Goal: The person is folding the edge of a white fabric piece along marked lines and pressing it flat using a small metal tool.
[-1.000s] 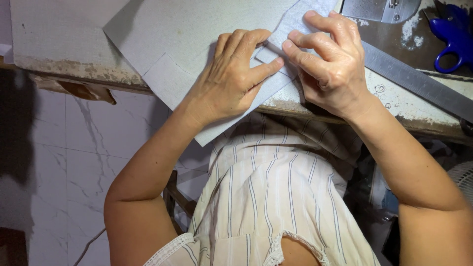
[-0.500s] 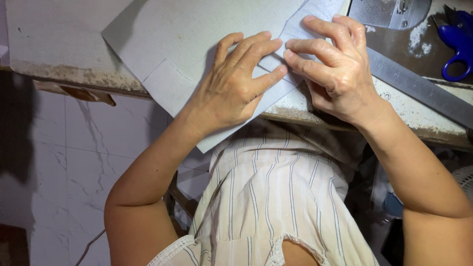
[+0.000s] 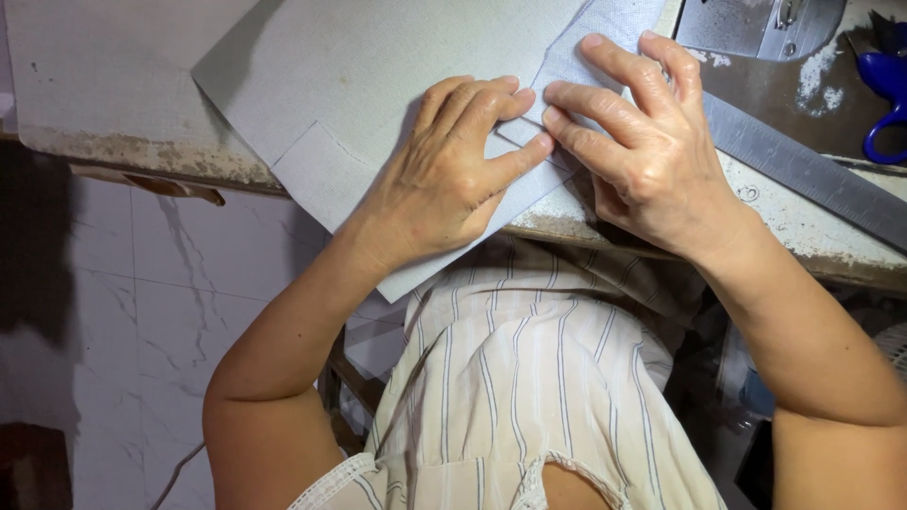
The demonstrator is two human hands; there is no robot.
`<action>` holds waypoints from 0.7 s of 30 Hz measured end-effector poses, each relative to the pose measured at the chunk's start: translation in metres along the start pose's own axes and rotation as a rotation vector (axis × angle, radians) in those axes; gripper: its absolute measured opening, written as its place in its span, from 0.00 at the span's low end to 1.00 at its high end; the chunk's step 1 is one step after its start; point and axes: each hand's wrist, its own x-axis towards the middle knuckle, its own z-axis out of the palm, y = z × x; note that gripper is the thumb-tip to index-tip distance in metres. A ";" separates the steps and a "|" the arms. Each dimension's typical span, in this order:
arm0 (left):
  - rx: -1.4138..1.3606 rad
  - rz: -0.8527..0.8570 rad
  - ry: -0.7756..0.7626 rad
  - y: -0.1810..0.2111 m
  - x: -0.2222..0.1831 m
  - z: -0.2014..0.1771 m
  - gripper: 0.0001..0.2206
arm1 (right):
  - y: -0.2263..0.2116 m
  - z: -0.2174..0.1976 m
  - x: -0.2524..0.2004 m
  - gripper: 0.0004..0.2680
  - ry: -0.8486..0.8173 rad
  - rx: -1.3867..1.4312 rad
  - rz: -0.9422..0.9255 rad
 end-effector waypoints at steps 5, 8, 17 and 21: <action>-0.004 -0.008 -0.017 -0.001 0.000 -0.001 0.15 | 0.000 -0.001 0.001 0.05 -0.021 -0.021 0.004; 0.000 0.000 -0.013 -0.002 0.000 0.001 0.16 | -0.001 -0.003 0.002 0.05 -0.045 -0.024 0.012; 0.160 0.051 -0.043 0.002 -0.002 0.005 0.17 | -0.003 -0.007 0.003 0.05 -0.095 -0.061 0.036; 0.228 0.084 -0.035 0.003 -0.002 0.004 0.13 | 0.001 -0.007 -0.005 0.09 -0.071 0.113 0.051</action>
